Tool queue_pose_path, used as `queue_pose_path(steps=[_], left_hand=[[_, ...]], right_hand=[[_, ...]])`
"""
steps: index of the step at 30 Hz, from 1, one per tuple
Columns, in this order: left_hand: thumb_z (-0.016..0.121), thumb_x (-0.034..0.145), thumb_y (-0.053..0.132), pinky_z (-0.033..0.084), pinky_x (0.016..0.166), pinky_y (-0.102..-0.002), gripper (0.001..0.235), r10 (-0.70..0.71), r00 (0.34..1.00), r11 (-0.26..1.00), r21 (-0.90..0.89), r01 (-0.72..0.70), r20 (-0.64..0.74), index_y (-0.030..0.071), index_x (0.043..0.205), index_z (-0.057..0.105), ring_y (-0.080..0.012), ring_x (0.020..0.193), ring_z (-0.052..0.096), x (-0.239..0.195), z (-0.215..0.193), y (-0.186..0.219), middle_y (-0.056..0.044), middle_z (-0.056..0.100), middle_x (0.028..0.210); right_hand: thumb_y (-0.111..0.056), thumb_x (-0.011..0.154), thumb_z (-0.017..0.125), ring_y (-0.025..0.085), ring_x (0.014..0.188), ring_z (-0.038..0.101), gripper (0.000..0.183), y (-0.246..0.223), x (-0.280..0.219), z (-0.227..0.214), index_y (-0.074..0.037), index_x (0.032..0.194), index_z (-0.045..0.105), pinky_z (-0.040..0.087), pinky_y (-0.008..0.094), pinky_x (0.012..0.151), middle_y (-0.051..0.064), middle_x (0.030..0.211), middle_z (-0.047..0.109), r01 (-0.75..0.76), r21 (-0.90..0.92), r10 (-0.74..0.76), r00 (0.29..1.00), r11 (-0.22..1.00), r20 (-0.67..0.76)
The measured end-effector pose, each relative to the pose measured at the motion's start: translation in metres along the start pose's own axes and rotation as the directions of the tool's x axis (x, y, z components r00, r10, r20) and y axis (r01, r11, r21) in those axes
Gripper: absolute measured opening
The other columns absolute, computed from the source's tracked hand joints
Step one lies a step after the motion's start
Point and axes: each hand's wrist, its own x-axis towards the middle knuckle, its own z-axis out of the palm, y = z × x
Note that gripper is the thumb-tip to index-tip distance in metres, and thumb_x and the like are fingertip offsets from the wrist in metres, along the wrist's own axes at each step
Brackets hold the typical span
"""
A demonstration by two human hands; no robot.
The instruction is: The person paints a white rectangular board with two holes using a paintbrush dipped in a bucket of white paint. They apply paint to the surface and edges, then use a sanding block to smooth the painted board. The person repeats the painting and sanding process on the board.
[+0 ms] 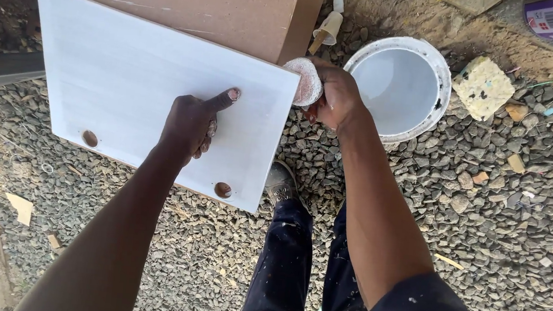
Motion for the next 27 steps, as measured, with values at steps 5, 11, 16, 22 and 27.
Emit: queue_pose_path(steps=[5,11,16,22,27], left_hand=[[0.078,0.090,0.060,0.037,0.023,-0.025,0.072,0.003,1.000,1.000,-0.004,-0.003,-0.010,0.006,0.052,0.050,-0.0139,0.026,0.044,-0.001,-0.001,0.000,-0.005,0.042,0.040],[0.077,0.093,0.057,0.037,0.022,-0.022,0.069,0.006,1.000,1.000,-0.015,-0.006,-0.009,0.008,0.053,0.051,-0.0117,0.025,0.044,-0.003,0.000,0.004,-0.003,0.042,0.040],[0.078,0.091,0.058,0.036,0.023,-0.023,0.071,0.005,1.000,1.000,-0.019,-0.006,-0.010,0.007,0.052,0.050,-0.0124,0.026,0.043,-0.001,0.000,0.003,-0.004,0.041,0.040],[0.077,0.091,0.059,0.036,0.023,-0.023,0.071,0.020,1.000,1.000,-0.013,-0.020,-0.009,0.007,0.051,0.051,-0.0128,0.026,0.044,0.001,0.000,0.000,-0.004,0.042,0.039],[0.076,0.093,0.057,0.036,0.023,-0.023,0.069,0.031,0.999,0.999,-0.012,-0.031,-0.010,0.008,0.051,0.051,-0.0124,0.026,0.044,-0.002,0.001,0.001,-0.003,0.042,0.039]], right_hand=[[-0.020,0.093,0.063,0.027,0.085,0.066,0.042,0.014,0.005,-0.010,-0.006,0.133,0.063,0.057,0.034,0.063,0.014,0.110,0.065,-0.016,-0.044,0.020,0.996,0.999,0.085],[-0.025,0.091,0.067,0.029,0.080,0.070,0.045,0.055,-0.042,-0.012,-0.008,0.133,0.066,0.056,0.033,0.053,0.016,0.115,0.068,-0.093,-0.178,0.111,0.989,0.980,0.093],[-0.031,0.102,0.057,0.019,0.056,0.064,0.046,0.115,-0.053,-0.034,0.002,0.134,0.059,0.050,0.024,0.031,0.018,0.095,0.067,-0.163,-0.336,0.234,0.955,0.928,0.183],[-0.018,0.098,0.059,0.020,0.059,0.066,0.029,0.184,-0.079,-0.063,0.001,0.116,0.071,0.051,0.027,0.043,0.016,0.089,0.072,-0.247,-0.308,0.324,0.917,0.919,0.231],[-0.012,0.095,0.062,0.027,0.066,0.069,0.025,0.192,-0.090,-0.048,0.001,0.113,0.073,0.050,0.030,0.050,0.019,0.088,0.071,-0.346,-0.057,0.350,0.921,0.937,0.170]])
